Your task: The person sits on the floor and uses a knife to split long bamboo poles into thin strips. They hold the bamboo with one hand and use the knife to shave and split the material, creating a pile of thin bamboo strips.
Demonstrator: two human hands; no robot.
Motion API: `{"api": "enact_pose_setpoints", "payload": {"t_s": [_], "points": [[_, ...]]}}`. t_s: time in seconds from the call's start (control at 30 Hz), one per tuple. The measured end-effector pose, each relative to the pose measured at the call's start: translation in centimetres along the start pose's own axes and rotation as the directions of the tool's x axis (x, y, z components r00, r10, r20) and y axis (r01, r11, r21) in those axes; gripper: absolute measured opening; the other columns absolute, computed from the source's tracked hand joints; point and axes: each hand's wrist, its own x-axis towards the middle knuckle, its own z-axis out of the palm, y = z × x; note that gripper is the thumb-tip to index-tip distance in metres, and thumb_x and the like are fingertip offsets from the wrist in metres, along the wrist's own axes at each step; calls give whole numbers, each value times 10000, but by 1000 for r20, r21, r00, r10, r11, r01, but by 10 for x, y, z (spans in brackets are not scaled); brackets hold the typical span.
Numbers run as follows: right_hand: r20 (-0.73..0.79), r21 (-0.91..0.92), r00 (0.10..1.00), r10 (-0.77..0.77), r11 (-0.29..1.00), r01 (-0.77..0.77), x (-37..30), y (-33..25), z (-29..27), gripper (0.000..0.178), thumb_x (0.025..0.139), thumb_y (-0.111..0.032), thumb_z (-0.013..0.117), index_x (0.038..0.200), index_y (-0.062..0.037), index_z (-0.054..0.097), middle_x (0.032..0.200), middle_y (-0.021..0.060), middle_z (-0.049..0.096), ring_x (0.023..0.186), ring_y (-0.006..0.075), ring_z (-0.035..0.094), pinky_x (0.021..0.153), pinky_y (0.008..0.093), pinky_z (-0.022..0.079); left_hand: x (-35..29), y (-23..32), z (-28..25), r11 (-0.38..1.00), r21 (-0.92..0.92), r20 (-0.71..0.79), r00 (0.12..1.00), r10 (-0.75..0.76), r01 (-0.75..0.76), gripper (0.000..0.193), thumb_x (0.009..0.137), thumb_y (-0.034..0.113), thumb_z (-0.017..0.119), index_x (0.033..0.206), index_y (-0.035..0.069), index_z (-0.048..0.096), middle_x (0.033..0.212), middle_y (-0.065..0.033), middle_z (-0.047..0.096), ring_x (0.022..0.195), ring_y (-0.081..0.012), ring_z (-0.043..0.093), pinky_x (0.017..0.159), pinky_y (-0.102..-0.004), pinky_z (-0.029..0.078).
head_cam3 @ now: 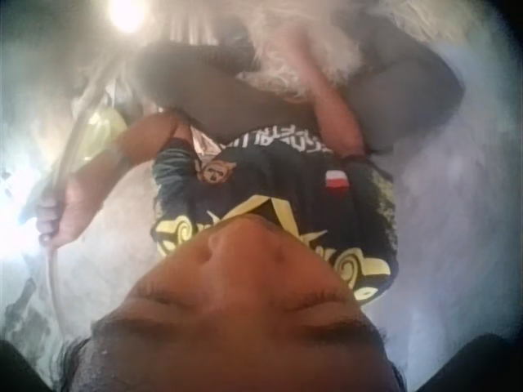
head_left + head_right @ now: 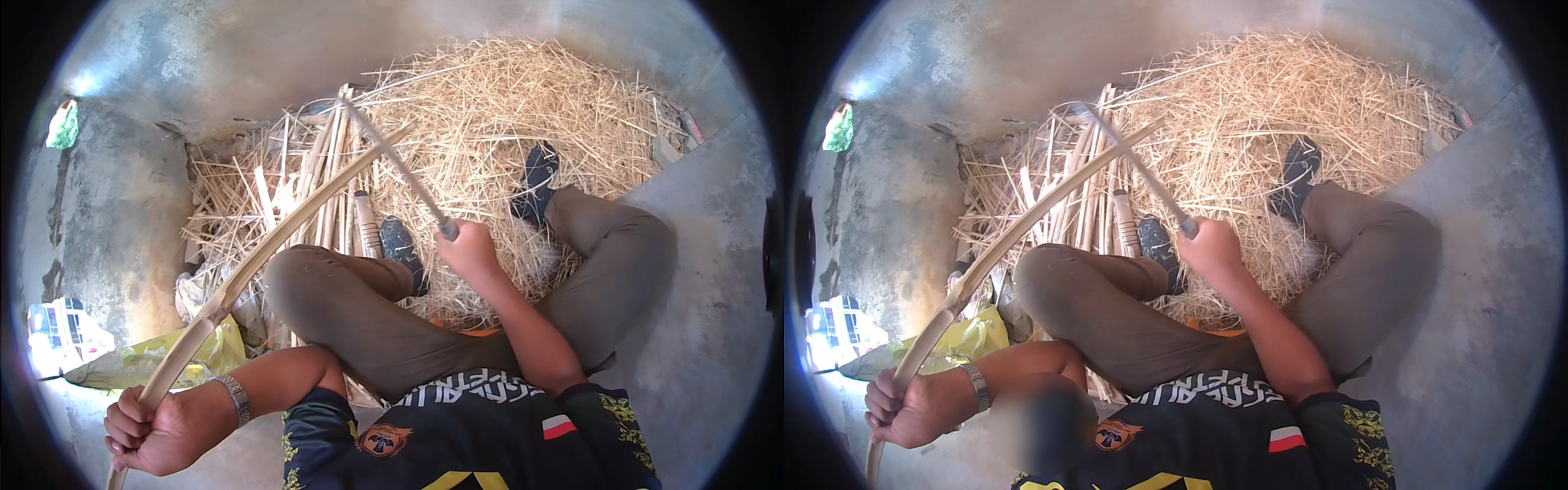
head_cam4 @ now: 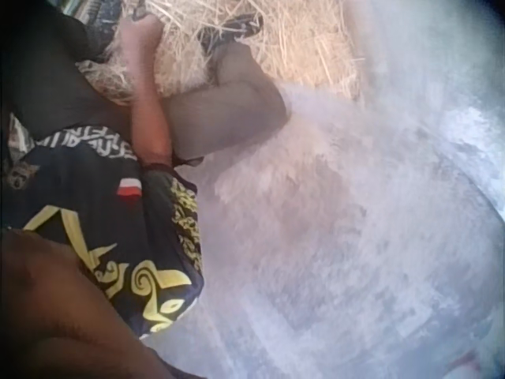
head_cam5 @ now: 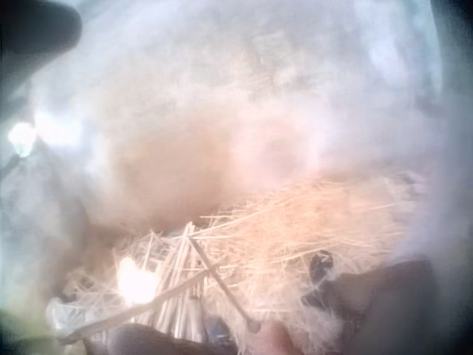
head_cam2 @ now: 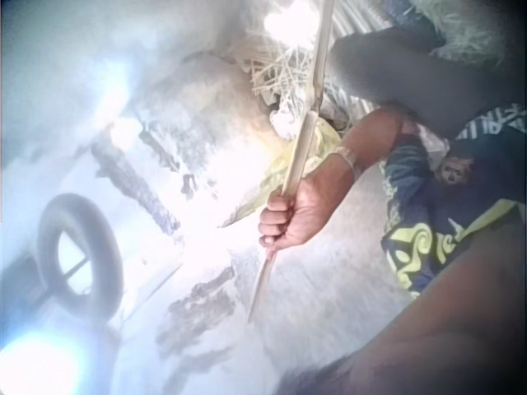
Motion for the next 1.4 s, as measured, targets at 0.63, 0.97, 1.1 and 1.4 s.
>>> {"api": "enact_pose_setpoints", "payload": {"t_s": [0.63,0.97,1.1,1.4], "points": [[20,-15,992,124,992,-124,16,43,17,175,840,-208,639,798,-45,691,646,104,657,594,225,649,577,386,504,-3,29,-9,999,-53,65,998,-7,10,454,1070,423,424,749,103,441,596,57,267,497,-85,205,458,-266,177],[146,513,938,315,786,-344,8,37,47,203,790,-141,688,691,-17,561,560,68,539,435,158,506,411,345,404,-15,19,1,992,-127,-19,1000,-2,0,377,1032,337,498,744,101,438,604,44,282,504,-89,233,483,-271,195],[45,437,895,444,797,-417,-2,59,54,168,791,-108,684,749,-12,552,591,57,529,436,141,499,365,295,370,-19,4,19,997,-60,-61,997,-46,42,404,1048,367,474,750,95,459,602,31,277,495,-88,228,462,-266,186],[228,593,835,501,608,-527,8,49,45,174,818,-116,664,745,-52,520,579,28,484,434,131,445,393,317,373,-18,-63,54,930,366,-295,952,85,30,595,972,662,469,862,84,555,568,27,290,452,-88,234,406,-242,158]]}}
